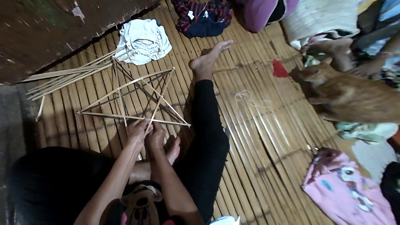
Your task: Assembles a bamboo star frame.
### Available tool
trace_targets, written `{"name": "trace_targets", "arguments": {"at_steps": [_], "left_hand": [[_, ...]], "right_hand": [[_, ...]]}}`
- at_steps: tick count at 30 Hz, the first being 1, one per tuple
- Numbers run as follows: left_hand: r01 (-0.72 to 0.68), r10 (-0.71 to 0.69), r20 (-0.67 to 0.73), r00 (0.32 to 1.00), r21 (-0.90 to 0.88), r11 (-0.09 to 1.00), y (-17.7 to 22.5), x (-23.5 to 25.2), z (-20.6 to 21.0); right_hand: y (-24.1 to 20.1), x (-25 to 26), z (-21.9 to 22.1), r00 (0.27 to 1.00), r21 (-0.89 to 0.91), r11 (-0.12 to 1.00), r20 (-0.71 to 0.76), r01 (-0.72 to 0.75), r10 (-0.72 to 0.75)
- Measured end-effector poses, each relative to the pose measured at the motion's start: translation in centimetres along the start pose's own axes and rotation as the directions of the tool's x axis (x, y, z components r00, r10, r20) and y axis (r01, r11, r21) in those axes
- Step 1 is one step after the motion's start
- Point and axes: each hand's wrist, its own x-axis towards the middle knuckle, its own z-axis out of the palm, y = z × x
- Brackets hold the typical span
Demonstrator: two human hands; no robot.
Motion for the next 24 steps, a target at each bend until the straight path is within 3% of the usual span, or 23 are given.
{"name": "trace_targets", "arguments": {"at_steps": [13, 24], "left_hand": [[-0.017, 0.015, 0.032, 0.999, 0.067, 0.998, -0.3, 0.2, -0.2], [0.019, -0.032, 0.116, 0.993, 0.108, 0.994, 0.0, 0.4, -0.3]], "right_hand": [[-0.2, 0.2, -0.5, 0.999, 0.05, 0.999, 0.044, 0.004, -0.006], [-1.6, 0.7, -1.8, 0.986, 0.052, 0.992, 0.127, -0.117, 0.11]]}}
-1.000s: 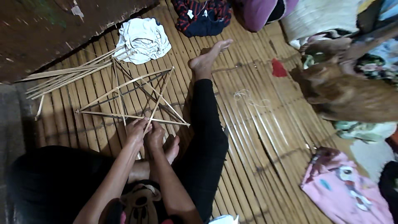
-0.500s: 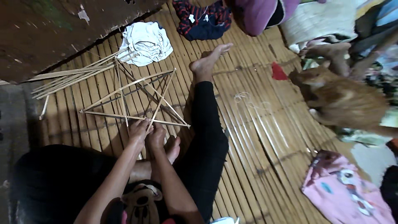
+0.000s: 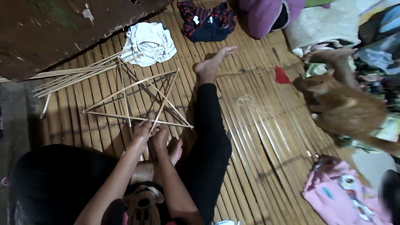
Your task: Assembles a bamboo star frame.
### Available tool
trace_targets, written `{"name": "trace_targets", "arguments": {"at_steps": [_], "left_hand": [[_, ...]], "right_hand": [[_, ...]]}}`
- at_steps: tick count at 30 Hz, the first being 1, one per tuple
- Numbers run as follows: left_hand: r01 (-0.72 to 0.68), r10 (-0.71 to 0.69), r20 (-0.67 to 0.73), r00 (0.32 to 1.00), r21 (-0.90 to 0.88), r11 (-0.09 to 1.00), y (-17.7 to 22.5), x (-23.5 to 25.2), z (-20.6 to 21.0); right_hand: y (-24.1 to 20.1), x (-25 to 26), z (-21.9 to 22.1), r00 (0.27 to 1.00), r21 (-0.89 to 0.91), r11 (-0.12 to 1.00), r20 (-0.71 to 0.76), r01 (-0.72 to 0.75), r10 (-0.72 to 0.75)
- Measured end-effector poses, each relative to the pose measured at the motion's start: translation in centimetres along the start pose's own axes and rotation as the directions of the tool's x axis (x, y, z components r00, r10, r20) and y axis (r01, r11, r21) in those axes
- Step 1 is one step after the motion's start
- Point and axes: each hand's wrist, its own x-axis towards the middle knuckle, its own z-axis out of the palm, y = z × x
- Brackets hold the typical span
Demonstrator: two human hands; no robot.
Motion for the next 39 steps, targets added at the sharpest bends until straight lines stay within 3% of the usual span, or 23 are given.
{"name": "trace_targets", "arguments": {"at_steps": [3, 6, 9, 12, 14, 18, 23, 28, 32, 36, 39], "left_hand": [[-0.08, 0.073, 0.046, 0.996, 0.175, 0.981, -0.2, -0.8, -0.7], [-0.218, 0.163, 0.148, 0.976, 0.547, 0.808, 0.7, -3.4, -3.5], [-0.303, 0.36, 0.06, 0.931, 0.677, 0.671, 0.8, -4.5, -7.5], [-0.242, 0.444, -0.034, 0.896, 0.799, 0.55, 1.0, -2.2, -10.6], [-0.254, 0.501, -0.005, 0.865, 0.858, 0.447, 0.6, 0.3, -11.3], [-0.391, 0.609, 0.221, 0.762, 0.906, 0.16, -0.3, 4.2, -10.2], [-0.506, 0.658, 0.414, 0.629, 0.86, -0.057, -1.8, 8.1, -9.8], [-0.481, 0.552, 0.431, 0.714, 0.875, -0.061, -1.1, 8.5, -9.2], [-0.51, 0.538, 0.425, 0.728, 0.86, 0.011, -1.2, 8.2, -8.8], [-0.586, 0.562, 0.494, 0.663, 0.81, -0.02, -2.1, 8.3, -8.9], [-0.593, 0.629, 0.462, 0.625, 0.805, -0.002, -2.4, 8.4, -8.9]], "right_hand": [[0.3, 0.3, 0.3, 0.998, -0.049, 0.997, -0.021, 0.054, -0.055], [0.5, 0.6, 0.4, 0.997, -0.145, 0.987, -0.006, 0.07, -0.072], [0.4, 0.6, 0.4, 0.998, -0.2, 0.978, 0.012, 0.062, -0.061], [0.7, 0.8, 0.9, 0.997, -0.243, 0.967, 0.002, 0.069, -0.071], [0.4, 0.9, 0.9, 0.999, -0.262, 0.964, 0.015, 0.042, -0.04], [0.6, 1.1, -0.8, 0.996, -0.198, 0.98, 0.083, -0.006, 0.022], [1.6, 0.3, -2.3, 0.999, -0.166, 0.986, 0.038, 0.007, 0.0], [1.2, 0.0, -2.3, 1.0, -0.161, 0.987, 0.018, -0.017, 0.02], [1.4, 0.1, -2.3, 1.0, -0.152, 0.988, 0.006, -0.014, 0.015], [1.6, 0.3, -2.3, 1.0, -0.127, 0.992, -0.012, -0.021, 0.019], [2.0, 0.2, -2.2, 1.0, -0.115, 0.993, -0.025, 0.001, -0.004]]}}
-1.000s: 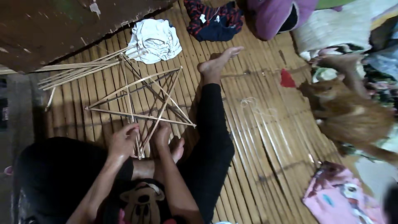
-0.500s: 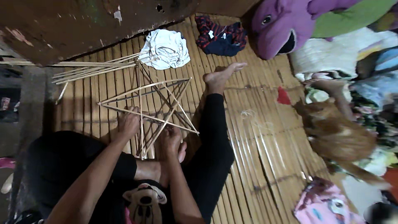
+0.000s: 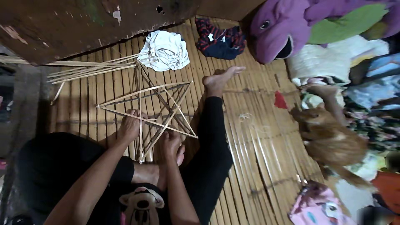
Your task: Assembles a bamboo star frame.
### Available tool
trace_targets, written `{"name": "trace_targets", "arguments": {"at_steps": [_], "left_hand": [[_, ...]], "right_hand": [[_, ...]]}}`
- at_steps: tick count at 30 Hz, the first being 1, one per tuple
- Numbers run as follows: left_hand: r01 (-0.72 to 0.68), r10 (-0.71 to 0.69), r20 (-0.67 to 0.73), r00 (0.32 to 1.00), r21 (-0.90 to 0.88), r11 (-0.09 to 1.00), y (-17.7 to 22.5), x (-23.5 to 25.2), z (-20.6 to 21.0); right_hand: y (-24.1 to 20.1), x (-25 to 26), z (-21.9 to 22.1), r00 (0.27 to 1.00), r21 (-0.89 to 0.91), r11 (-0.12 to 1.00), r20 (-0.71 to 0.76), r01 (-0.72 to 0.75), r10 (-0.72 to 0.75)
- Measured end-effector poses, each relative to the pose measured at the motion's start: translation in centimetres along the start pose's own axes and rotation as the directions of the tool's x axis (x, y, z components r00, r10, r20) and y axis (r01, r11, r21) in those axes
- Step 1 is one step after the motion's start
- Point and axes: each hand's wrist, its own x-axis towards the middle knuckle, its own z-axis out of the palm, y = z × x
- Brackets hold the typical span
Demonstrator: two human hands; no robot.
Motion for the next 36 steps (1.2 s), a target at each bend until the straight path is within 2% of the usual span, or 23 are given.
{"name": "trace_targets", "arguments": {"at_steps": [2, 5, 10, 12, 15, 17, 18, 20, 21, 23, 25, 27, 29, 30, 33, 36], "left_hand": [[0.049, -0.049, -0.008, 0.999, 0.012, 0.999, 0.1, 0.0, -0.2], [0.162, -0.163, 0.083, 0.983, 0.021, 0.987, 0.6, -0.1, -1.1], [0.251, -0.241, 0.113, 0.964, -0.086, 0.964, 1.7, -1.8, -3.9], [0.332, -0.317, 0.125, 0.94, -0.13, 0.934, 2.2, -3.3, -5.4], [0.436, -0.437, 0.054, 0.898, -0.25, 0.864, 2.7, -6.7, -7.2], [0.439, -0.483, -0.013, 0.876, -0.395, 0.807, 3.1, -8.8, -8.1], [0.439, -0.507, -0.015, 0.862, -0.478, 0.76, 3.6, -9.6, -8.6], [0.437, -0.551, 0.014, 0.834, -0.625, 0.646, 5.1, -10.2, -9.1], [0.434, -0.564, 0.041, 0.825, -0.685, 0.585, 5.9, -10.2, -9.2], [0.412, -0.561, 0.077, 0.824, -0.761, 0.501, 7.4, -9.9, -8.8], [0.387, -0.53, 0.098, 0.842, -0.794, 0.468, 8.6, -9.6, -8.1], [0.353, -0.489, 0.099, 0.867, -0.815, 0.46, 9.5, -9.5, -7.3], [0.314, -0.433, 0.079, 0.898, -0.805, 0.503, 9.7, -9.7, -7.1], [0.301, -0.396, 0.062, 0.916, -0.761, 0.575, 9.3, -9.7, -7.3], [0.2, -0.258, -0.081, 0.963, -0.431, 0.88, 6.9, -8.1, -9.1], [0.127, -0.134, -0.041, 0.99, -0.146, 0.981, 3.9, -3.7, -11.8]], "right_hand": [[0.2, 0.0, 0.1, 1.0, 0.006, 1.0, 0.003, 0.01, -0.011], [0.1, 0.1, -0.3, 1.0, 0.008, 1.0, 0.026, 0.002, -0.002], [-0.7, -0.9, -1.4, 0.998, -0.039, 0.999, 0.058, 0.027, -0.024], [-1.1, -1.6, -2.1, 0.996, -0.09, 0.996, 0.085, 0.011, -0.004], [-1.9, -2.7, -3.4, 0.998, -0.194, 0.981, 0.064, -0.011, 0.024], [-2.3, -3.5, -4.7, 0.999, -0.178, 0.984, 0.043, -0.001, 0.009], [-2.2, -3.8, -5.0, 1.0, -0.119, 0.993, 0.006, 0.026, -0.025], [-2.4, -4.5, -5.3, 0.999, 0.123, 0.992, -0.035, 0.037, -0.033], [-3.0, -4.9, -5.3, 1.0, 0.264, 0.964, -0.001, 0.007, -0.007], [-5.0, -5.6, -5.0, 0.987, 0.482, 0.872, 0.162, -0.091, 0.014], [-6.7, -6.2, -4.4, 0.951, 0.603, 0.775, 0.309, -0.189, -0.008], [-7.7, -6.5, -3.6, 0.944, 0.646, 0.731, 0.33, -0.219, -0.008], [-8.1, -6.2, -3.2, 0.96, 0.672, 0.715, 0.282, -0.196, -0.002], [-7.9, -6.0, -3.3, 0.964, 0.679, 0.71, 0.264, -0.187, 0.0], [-6.9, -5.0, -4.5, 0.972, 0.674, 0.712, 0.229, -0.198, 0.054], [-5.5, -4.3, -6.2, 0.967, 0.669, 0.7, 0.209, -0.249, 0.145]]}}
